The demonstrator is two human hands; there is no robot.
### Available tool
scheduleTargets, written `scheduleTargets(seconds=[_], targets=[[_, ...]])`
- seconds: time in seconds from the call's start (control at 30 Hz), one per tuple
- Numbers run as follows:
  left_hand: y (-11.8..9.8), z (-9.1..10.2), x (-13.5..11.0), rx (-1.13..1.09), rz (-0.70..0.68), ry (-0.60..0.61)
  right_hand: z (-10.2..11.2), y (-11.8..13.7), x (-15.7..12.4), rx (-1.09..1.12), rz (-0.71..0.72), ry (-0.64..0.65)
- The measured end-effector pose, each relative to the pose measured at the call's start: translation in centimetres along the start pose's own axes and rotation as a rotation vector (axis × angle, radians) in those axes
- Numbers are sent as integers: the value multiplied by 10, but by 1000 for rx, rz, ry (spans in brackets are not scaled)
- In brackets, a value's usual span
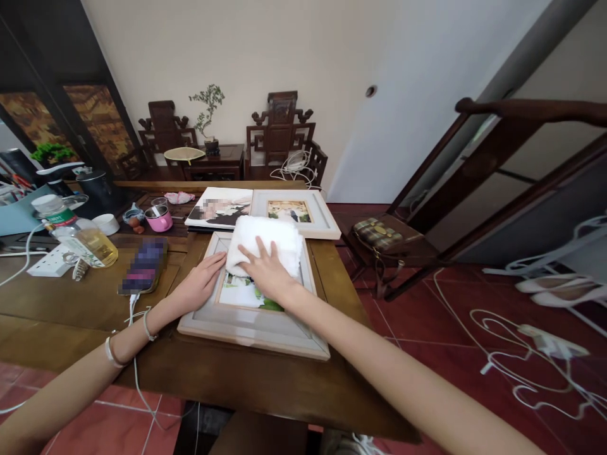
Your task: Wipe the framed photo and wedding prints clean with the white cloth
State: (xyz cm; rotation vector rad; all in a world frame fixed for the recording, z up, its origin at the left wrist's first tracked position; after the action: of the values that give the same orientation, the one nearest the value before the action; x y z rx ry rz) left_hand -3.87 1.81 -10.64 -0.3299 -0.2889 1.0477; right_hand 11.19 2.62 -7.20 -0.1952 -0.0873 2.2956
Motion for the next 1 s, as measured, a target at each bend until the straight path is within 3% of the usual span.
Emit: scheduleTargets(seconds=[0.13, 0.33, 0.43, 0.63, 0.77, 0.9, 1.0], targets=[[-1, 0, 1, 20, -6, 4, 2, 19, -26, 141, 42, 112], [-2, 0, 0, 16, -5, -9, 38, 53, -86, 448, 311, 265], [-2, 0, -1, 12, -9, -17, 41, 54, -93, 477, 275, 289], [-2, 0, 0, -33, 5, -26, 8, 27, -53, 184, 64, 191], [-2, 2, 0, -126, -21, -94, 3, 8, -15, 26, -47, 69], [-3, 10, -1, -228, -35, -216, 6, 20, 11, 18, -15, 56], [-4, 14, -2, -269, -27, -258, 7, 42, 12, 48, 42, 120]])
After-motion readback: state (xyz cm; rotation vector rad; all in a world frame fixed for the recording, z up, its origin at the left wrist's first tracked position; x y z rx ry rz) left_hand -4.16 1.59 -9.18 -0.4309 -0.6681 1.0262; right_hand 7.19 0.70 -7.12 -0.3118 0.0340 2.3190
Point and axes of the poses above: each hand's wrist, its own x-axis towards the middle knuckle, its own z-axis out of the back of the hand, y = z × x, the point moved 5 cm from there along x, towards the middle knuckle, and after that the axes turned 8 degrees about y, right-handed, at the moved point
